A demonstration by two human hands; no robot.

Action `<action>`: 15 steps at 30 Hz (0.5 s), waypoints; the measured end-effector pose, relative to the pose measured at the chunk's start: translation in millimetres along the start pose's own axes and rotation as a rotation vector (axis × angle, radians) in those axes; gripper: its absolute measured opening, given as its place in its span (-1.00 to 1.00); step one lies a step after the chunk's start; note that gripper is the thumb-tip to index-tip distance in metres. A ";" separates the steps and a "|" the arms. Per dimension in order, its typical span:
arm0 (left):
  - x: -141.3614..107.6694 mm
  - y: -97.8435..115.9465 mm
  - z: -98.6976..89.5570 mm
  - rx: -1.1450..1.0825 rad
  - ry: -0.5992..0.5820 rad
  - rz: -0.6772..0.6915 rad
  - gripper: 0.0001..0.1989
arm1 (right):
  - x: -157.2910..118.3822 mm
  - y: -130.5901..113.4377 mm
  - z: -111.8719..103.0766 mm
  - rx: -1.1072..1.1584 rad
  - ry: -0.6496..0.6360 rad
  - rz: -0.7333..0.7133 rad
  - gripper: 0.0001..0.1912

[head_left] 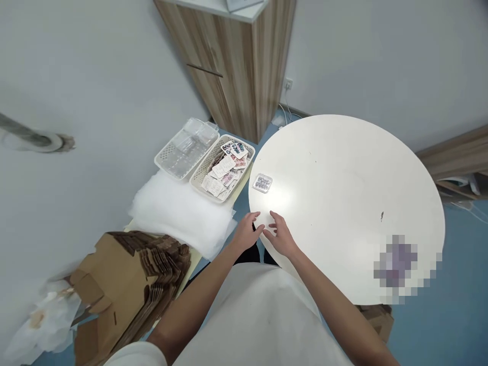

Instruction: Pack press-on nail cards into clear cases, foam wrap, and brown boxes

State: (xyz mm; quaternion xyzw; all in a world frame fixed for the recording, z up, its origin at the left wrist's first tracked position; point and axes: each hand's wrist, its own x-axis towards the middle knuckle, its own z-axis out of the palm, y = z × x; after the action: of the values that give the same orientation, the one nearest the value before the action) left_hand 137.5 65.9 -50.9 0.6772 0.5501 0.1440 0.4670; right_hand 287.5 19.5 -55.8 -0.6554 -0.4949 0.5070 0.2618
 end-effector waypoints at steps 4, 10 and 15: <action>-38.6 2.1 3.7 -0.035 -0.004 -0.038 -0.60 | -20.1 4.4 0.2 -0.007 -0.085 -0.018 -0.41; -81.6 -3.4 -12.0 -0.085 0.083 -0.087 -0.57 | -30.0 0.1 8.2 -0.020 -0.222 -0.105 -0.55; -112.8 -17.2 -33.3 -0.104 0.257 -0.101 -0.59 | -23.6 -10.7 29.3 -0.063 -0.250 -0.185 -0.60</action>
State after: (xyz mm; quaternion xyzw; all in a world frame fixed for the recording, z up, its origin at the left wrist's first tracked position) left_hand 63.5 -18.3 -11.1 0.5993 0.6307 0.2342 0.4338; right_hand 256.4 -2.7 -47.4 -0.5467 -0.5975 0.5426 0.2229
